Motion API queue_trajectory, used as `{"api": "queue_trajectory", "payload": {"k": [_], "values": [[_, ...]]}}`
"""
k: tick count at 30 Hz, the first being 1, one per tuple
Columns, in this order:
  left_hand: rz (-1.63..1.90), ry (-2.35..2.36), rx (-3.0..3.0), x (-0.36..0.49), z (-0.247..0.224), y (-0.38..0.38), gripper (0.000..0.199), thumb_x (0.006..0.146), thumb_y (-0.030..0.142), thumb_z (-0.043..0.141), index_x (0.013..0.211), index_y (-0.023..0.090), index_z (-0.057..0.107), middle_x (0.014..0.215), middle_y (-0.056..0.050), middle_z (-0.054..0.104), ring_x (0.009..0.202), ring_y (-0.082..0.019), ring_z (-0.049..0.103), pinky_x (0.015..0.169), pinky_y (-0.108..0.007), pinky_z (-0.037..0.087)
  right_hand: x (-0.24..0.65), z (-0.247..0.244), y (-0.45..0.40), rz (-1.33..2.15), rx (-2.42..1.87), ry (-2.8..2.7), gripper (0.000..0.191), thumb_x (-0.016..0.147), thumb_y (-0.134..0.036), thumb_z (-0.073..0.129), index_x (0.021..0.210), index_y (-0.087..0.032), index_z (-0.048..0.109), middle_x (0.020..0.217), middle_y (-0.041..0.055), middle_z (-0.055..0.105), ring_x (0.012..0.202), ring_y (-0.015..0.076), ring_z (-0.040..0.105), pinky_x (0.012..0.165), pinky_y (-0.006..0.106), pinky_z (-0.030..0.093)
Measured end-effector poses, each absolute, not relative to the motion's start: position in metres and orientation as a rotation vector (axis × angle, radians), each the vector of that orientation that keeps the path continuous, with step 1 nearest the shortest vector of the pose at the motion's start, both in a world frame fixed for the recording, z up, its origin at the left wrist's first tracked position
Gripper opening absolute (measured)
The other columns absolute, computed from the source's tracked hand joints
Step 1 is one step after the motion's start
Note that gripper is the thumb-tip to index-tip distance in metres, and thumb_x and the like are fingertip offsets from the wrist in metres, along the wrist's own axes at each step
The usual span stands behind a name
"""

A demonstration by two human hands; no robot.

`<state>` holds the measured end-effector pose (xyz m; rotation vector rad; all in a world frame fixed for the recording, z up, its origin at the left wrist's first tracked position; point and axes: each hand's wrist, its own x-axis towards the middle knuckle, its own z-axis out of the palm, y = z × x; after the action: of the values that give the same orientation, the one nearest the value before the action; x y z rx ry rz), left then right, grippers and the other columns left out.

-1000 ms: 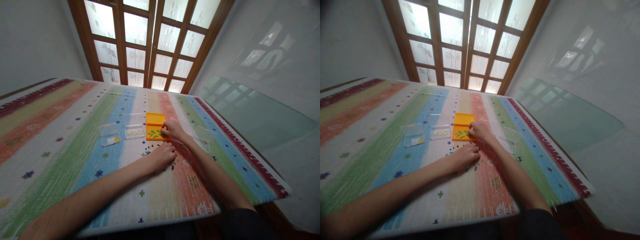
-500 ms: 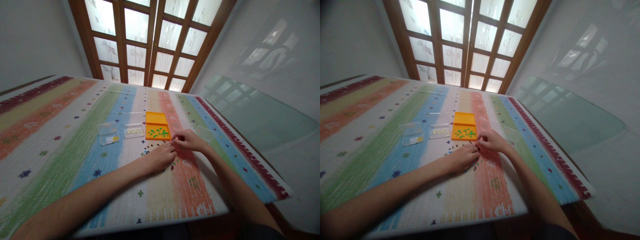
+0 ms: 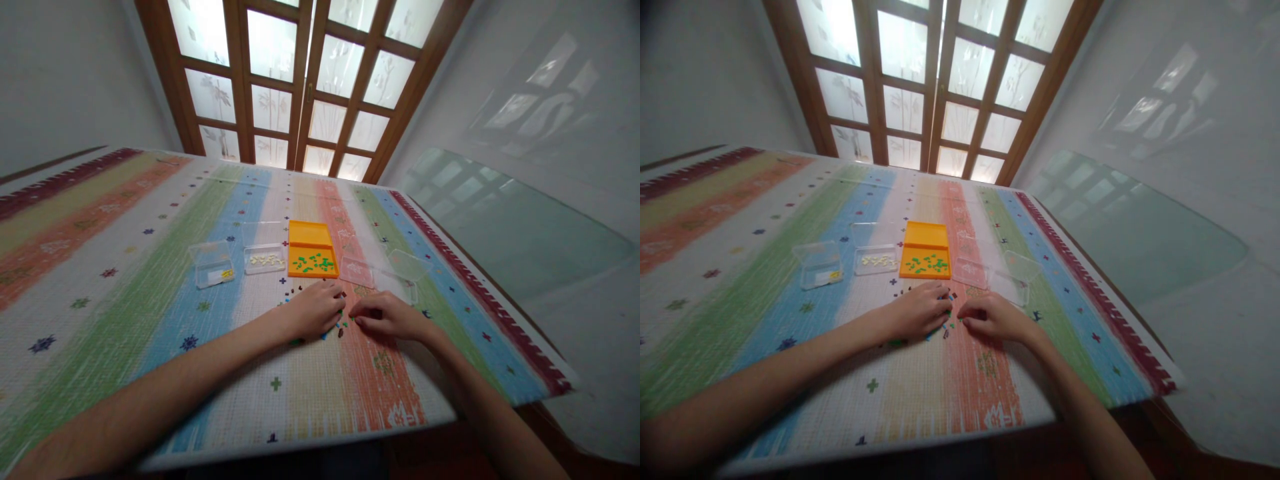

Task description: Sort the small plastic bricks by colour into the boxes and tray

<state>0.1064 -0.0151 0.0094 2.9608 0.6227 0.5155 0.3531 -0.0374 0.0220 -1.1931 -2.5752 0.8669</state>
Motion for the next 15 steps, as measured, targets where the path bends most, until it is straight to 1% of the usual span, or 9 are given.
{"api": "queue_trajectory", "payload": {"k": [4,7,11,15], "values": [[0.503,0.624,3.001,0.109,0.008,-0.015,0.018,0.098,0.021,0.058,0.090,0.013,0.072,0.099,-0.013,0.072,0.094,-0.024,0.065,0.085,-0.036,0.050,0.352,0.024,-0.038,0.853,-1.207,-2.582,0.022,0.093,-0.029,0.056,0.093,-0.018,0.075,0.076,0.0038,0.073,0.067,0.0146,0.063,0.068,0.026,0.047],[0.474,0.607,3.047,0.112,0.006,-0.014,0.018,0.098,0.021,0.059,0.090,0.012,0.072,0.096,-0.012,0.072,0.091,-0.024,0.064,0.082,-0.036,0.049,0.351,0.026,-0.038,0.848,-1.212,-2.580,0.020,0.092,-0.028,0.057,0.092,-0.017,0.074,0.071,0.0021,0.069,0.062,0.0131,0.059,0.062,0.025,0.044],[0.431,0.569,3.129,0.117,0.005,-0.013,0.020,0.099,0.020,0.058,0.090,0.010,0.072,0.092,-0.013,0.073,0.089,-0.025,0.064,0.079,-0.036,0.047,0.350,0.026,-0.038,0.813,-1.200,-2.608,0.016,0.089,-0.027,0.058,0.090,-0.017,0.071,0.070,0.0020,0.067,0.062,0.0130,0.057,0.063,0.025,0.042],[0.389,0.546,3.194,0.120,0.004,-0.014,0.022,0.101,0.020,0.057,0.090,0.008,0.072,0.088,-0.013,0.073,0.088,-0.026,0.064,0.077,-0.037,0.046,0.348,0.023,-0.038,0.787,-1.226,-2.615,0.017,0.090,-0.027,0.056,0.087,-0.018,0.070,0.070,0.0020,0.066,0.063,0.0133,0.056,0.064,0.026,0.042]]}}
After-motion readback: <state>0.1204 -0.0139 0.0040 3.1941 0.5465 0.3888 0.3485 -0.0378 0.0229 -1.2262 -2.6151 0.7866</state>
